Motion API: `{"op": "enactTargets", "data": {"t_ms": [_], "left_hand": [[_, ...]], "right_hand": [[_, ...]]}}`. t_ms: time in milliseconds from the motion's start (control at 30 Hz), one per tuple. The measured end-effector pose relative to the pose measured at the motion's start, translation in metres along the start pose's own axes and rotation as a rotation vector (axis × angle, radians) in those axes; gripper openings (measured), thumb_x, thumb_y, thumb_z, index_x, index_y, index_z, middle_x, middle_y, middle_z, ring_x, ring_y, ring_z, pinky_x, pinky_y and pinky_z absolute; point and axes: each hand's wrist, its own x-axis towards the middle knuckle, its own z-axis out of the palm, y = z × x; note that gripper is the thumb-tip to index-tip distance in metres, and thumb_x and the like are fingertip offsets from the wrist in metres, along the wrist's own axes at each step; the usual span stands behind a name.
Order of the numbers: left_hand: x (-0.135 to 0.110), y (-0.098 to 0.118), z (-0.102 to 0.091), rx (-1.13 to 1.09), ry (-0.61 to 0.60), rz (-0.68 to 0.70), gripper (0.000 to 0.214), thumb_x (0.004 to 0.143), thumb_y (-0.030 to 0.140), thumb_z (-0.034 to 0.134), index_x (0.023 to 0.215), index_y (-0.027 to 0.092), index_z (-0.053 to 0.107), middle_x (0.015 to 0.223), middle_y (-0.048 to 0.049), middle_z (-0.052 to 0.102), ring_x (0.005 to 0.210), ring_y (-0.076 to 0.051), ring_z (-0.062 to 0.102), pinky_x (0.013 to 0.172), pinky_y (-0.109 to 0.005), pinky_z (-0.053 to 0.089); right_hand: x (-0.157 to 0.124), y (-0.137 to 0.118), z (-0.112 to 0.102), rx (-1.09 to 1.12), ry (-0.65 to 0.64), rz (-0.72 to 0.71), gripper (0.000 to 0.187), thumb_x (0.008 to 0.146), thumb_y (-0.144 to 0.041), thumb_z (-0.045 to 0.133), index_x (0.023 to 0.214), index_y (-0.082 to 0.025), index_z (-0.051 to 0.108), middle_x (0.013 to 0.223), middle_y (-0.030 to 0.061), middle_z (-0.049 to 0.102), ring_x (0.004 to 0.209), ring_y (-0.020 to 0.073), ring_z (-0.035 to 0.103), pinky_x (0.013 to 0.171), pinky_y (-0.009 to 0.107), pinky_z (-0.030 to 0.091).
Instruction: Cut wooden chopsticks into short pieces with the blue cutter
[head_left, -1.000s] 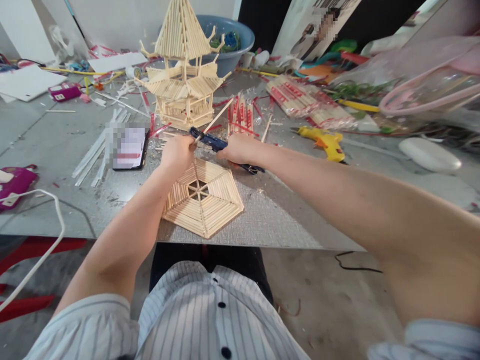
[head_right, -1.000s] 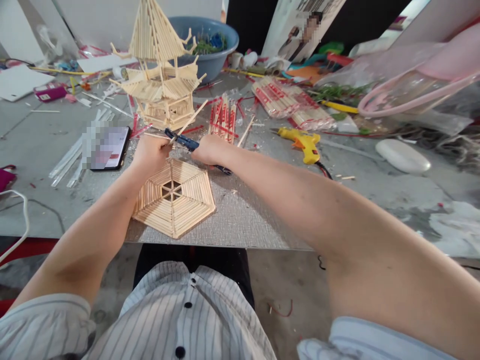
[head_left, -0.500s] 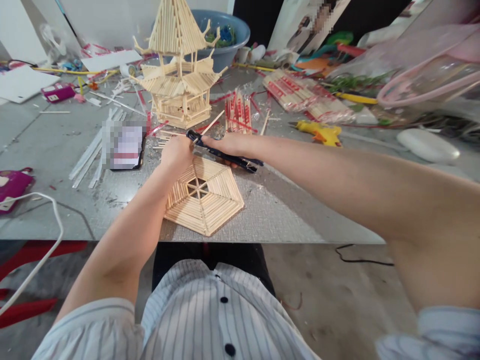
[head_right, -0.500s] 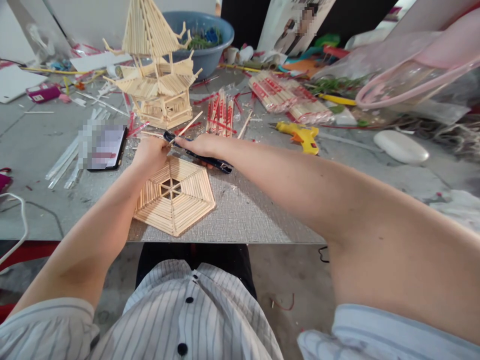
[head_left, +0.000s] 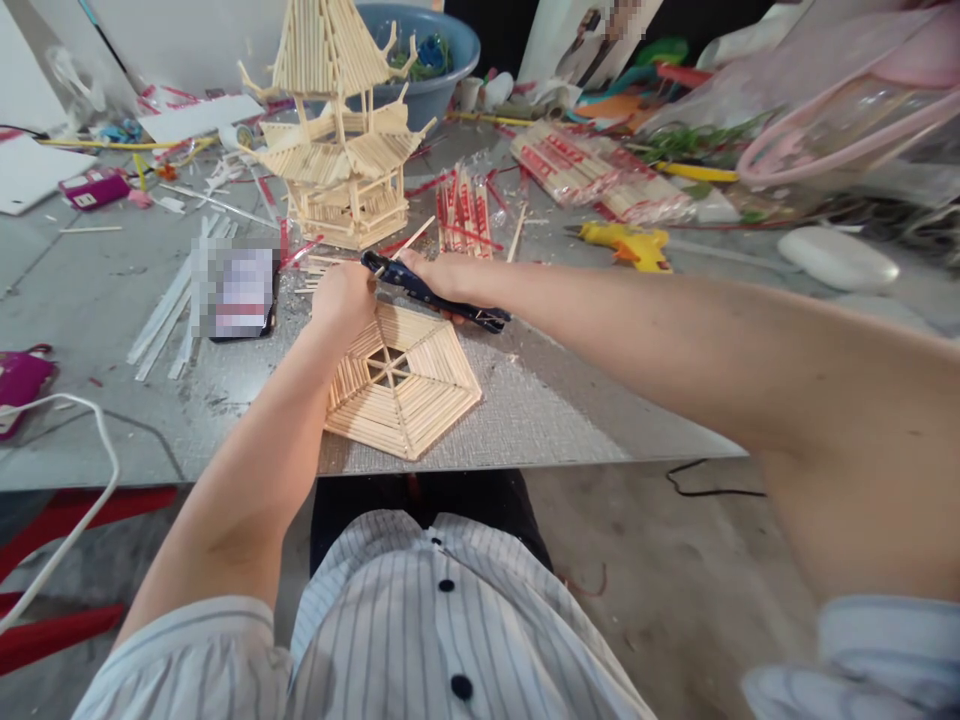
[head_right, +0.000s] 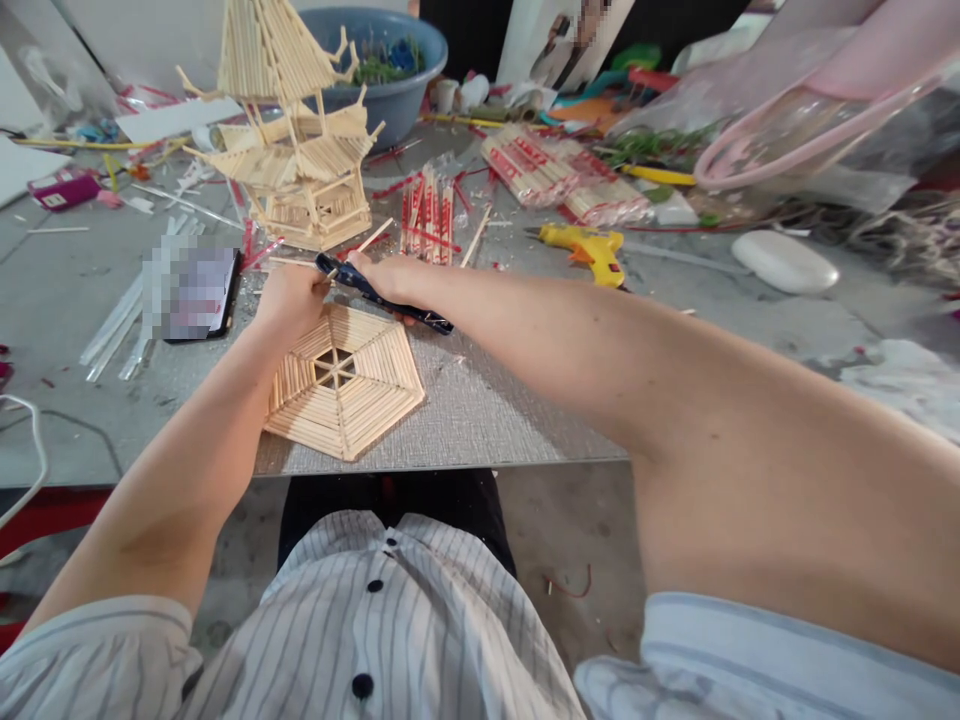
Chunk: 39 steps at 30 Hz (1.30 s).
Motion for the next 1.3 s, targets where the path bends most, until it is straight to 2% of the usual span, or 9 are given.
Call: {"op": "enactTargets", "data": {"t_ms": [200, 333, 467, 567, 700, 833, 1000, 1167, 1300], "left_hand": [[-0.001, 0.0, -0.006, 0.033, -0.078, -0.014, 0.016, 0.076, 0.017, 0.046, 0.068, 0.018, 0.06, 0.081, -0.0141, 0.07, 0.083, -0.027, 0.064, 0.075, -0.036, 0.045], [-0.001, -0.003, -0.012, -0.057, -0.099, -0.034, 0.018, 0.078, 0.02, 0.046, 0.07, 0.018, 0.062, 0.087, -0.0146, 0.07, 0.091, -0.029, 0.064, 0.081, -0.038, 0.044], [-0.001, -0.011, -0.013, -0.112, -0.08, -0.073, 0.016, 0.076, 0.019, 0.053, 0.061, 0.019, 0.058, 0.077, -0.0115, 0.068, 0.087, -0.027, 0.063, 0.078, -0.036, 0.044], [-0.002, -0.018, -0.015, -0.235, -0.094, -0.124, 0.018, 0.076, 0.02, 0.059, 0.058, 0.018, 0.058, 0.062, -0.006, 0.061, 0.07, -0.02, 0.06, 0.068, -0.03, 0.044], [-0.004, -0.021, -0.021, -0.77, -0.131, -0.341, 0.011, 0.08, 0.019, 0.059, 0.069, 0.016, 0.062, 0.061, 0.0001, 0.059, 0.048, -0.009, 0.051, 0.054, -0.023, 0.042], [-0.005, -0.022, -0.027, -1.126, -0.165, -0.498, 0.006, 0.082, 0.012, 0.057, 0.082, 0.014, 0.062, 0.066, 0.0005, 0.063, 0.053, -0.009, 0.06, 0.057, -0.022, 0.048], [-0.004, -0.025, -0.023, -1.233, -0.122, -0.502, 0.009, 0.083, 0.009, 0.054, 0.088, 0.014, 0.06, 0.07, -0.0009, 0.066, 0.06, -0.012, 0.066, 0.067, -0.027, 0.054], [-0.003, -0.026, -0.02, -1.247, -0.064, -0.499, 0.007, 0.082, 0.008, 0.056, 0.083, 0.014, 0.06, 0.069, -0.0006, 0.065, 0.059, -0.011, 0.066, 0.067, -0.025, 0.054], [-0.003, -0.025, -0.019, -1.209, -0.05, -0.497, 0.007, 0.081, 0.009, 0.058, 0.08, 0.014, 0.062, 0.068, -0.0008, 0.064, 0.06, -0.011, 0.066, 0.065, -0.024, 0.054]], "right_hand": [[0.002, 0.002, 0.003, -0.095, 0.041, 0.008, 0.079, 0.086, -0.077, 0.018, 0.067, -0.016, 0.064, 0.046, 0.0074, 0.052, 0.049, 0.0212, 0.058, 0.059, 0.036, 0.05], [0.005, 0.005, 0.005, -0.124, 0.044, -0.007, 0.08, 0.086, -0.078, 0.017, 0.062, -0.017, 0.061, 0.046, 0.008, 0.051, 0.055, 0.0231, 0.062, 0.069, 0.04, 0.053], [0.015, 0.018, 0.007, 0.123, -0.014, -0.019, 0.079, 0.079, -0.086, 0.02, 0.063, -0.019, 0.059, 0.051, 0.0087, 0.054, 0.061, 0.0264, 0.066, 0.064, 0.042, 0.055], [0.025, 0.032, 0.007, 0.333, -0.105, -0.055, 0.079, 0.076, -0.088, 0.021, 0.064, -0.019, 0.059, 0.057, 0.0091, 0.057, 0.069, 0.0267, 0.068, 0.065, 0.042, 0.056], [0.027, 0.045, -0.002, 0.54, -0.218, -0.039, 0.082, 0.078, -0.086, 0.017, 0.067, -0.018, 0.06, 0.059, 0.0083, 0.058, 0.065, 0.0215, 0.066, 0.065, 0.039, 0.055], [0.018, 0.056, -0.018, 0.712, -0.317, 0.068, 0.087, 0.082, -0.083, 0.009, 0.065, -0.014, 0.06, 0.052, 0.0057, 0.055, 0.043, 0.0098, 0.053, 0.059, 0.03, 0.051], [0.014, 0.067, -0.025, 0.905, -0.304, 0.016, 0.083, 0.084, -0.082, 0.015, 0.072, -0.015, 0.064, 0.059, 0.0061, 0.063, 0.045, 0.0105, 0.057, 0.058, 0.027, 0.052], [0.014, 0.067, -0.022, 0.942, -0.279, 0.036, 0.079, 0.086, -0.079, 0.014, 0.072, -0.019, 0.063, 0.057, 0.005, 0.063, 0.045, 0.0138, 0.06, 0.053, 0.03, 0.053], [0.014, 0.066, -0.022, 0.966, -0.279, 0.027, 0.07, 0.09, -0.073, 0.023, 0.076, -0.018, 0.065, 0.058, 0.0055, 0.064, 0.049, 0.0153, 0.062, 0.056, 0.031, 0.056]]}}
